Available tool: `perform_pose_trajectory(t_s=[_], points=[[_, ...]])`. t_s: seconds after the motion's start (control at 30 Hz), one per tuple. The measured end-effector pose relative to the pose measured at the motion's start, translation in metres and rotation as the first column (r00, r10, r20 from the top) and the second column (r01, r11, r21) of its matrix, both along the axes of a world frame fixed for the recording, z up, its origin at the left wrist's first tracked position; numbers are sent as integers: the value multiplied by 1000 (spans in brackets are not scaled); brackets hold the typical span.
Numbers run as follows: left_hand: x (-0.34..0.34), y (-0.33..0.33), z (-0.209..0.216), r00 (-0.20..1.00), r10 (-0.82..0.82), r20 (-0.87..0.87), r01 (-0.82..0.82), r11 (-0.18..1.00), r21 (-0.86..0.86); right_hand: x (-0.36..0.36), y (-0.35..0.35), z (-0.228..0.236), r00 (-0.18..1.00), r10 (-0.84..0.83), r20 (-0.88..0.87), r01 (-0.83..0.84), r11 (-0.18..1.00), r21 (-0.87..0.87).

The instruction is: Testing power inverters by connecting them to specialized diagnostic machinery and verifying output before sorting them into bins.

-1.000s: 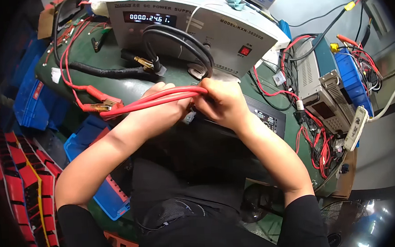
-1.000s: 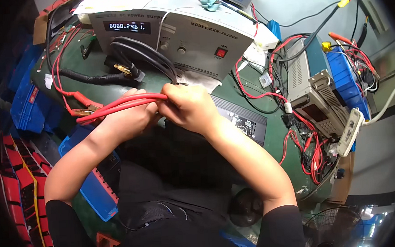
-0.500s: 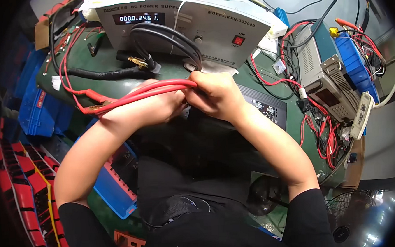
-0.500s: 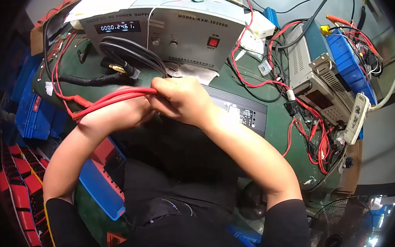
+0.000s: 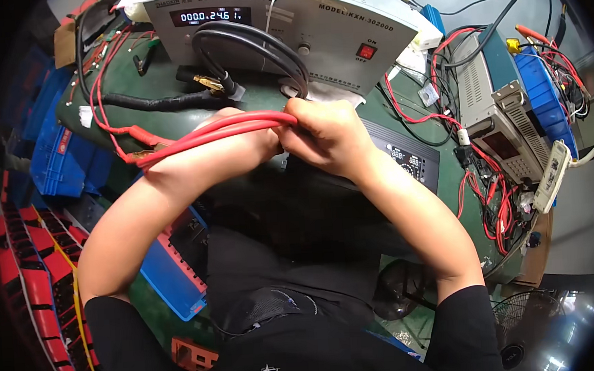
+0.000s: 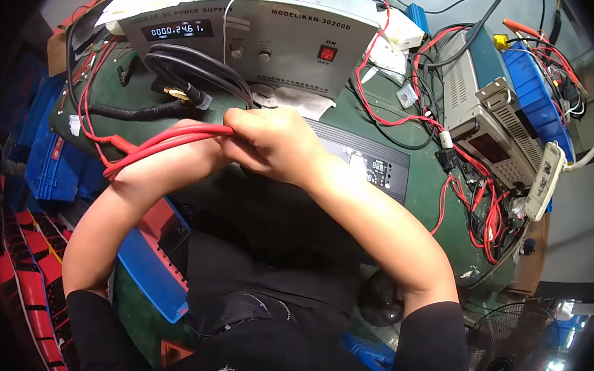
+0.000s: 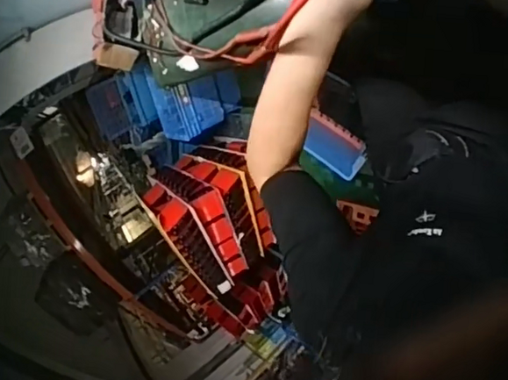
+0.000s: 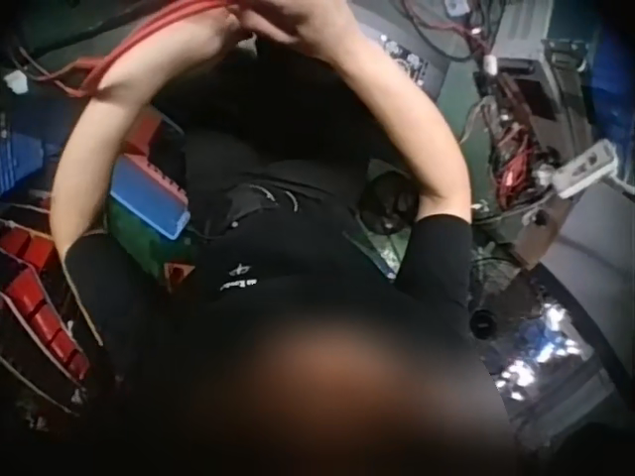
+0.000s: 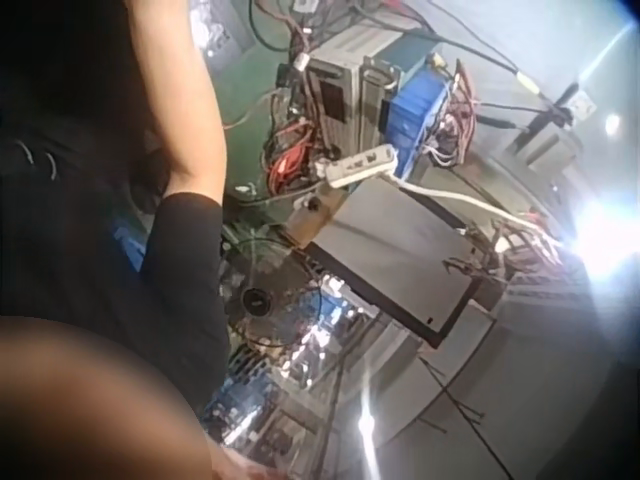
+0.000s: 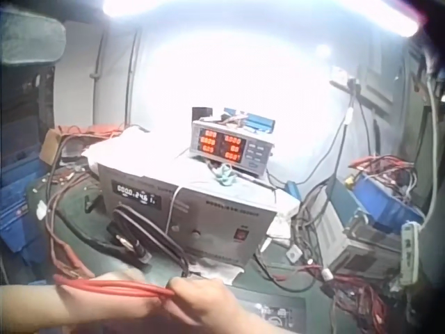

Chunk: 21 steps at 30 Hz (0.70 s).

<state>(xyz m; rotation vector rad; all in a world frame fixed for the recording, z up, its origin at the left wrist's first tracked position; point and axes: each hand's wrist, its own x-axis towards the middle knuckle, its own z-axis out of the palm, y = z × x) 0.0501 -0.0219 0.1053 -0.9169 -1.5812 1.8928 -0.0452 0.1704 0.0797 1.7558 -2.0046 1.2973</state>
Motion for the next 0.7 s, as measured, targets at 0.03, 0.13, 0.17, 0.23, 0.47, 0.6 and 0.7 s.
perform_pose_trajectory(t_s=[0.03, 0.13, 0.17, 0.23, 0.47, 0.6, 0.7], points=[[6, 4, 0, 995, 93, -48, -96, 993, -73, 1, -1, -1, 1000, 11, 5, -10, 999, -36], [2, -5, -21, 988, 72, 136, -117, 927, 355, 3, -1, 0, 1000, 4, 8, -4, 1000, -8], [2, -9, -24, 979, 4, 204, -84, 919, 386, 4, -3, 0, 1000, 1, 27, -1, 1000, -16], [-4, -4, -35, 897, -138, 420, -237, 651, 721, 0, -1, 0, 999, -11, 45, 11, 1000, -4], [-4, -23, -65, 794, -197, 575, -537, 218, 815, -14, -8, -5, 1000, 15, -15, -15, 1000, -3], [15, 10, -41, 792, -23, 610, -601, 141, 787, 5, 26, -3, 996, -69, 55, 62, 992, 111], [50, 28, -29, 805, -50, 591, -593, -99, 799, 55, 129, 10, 983, -184, -28, 185, 982, 46]])
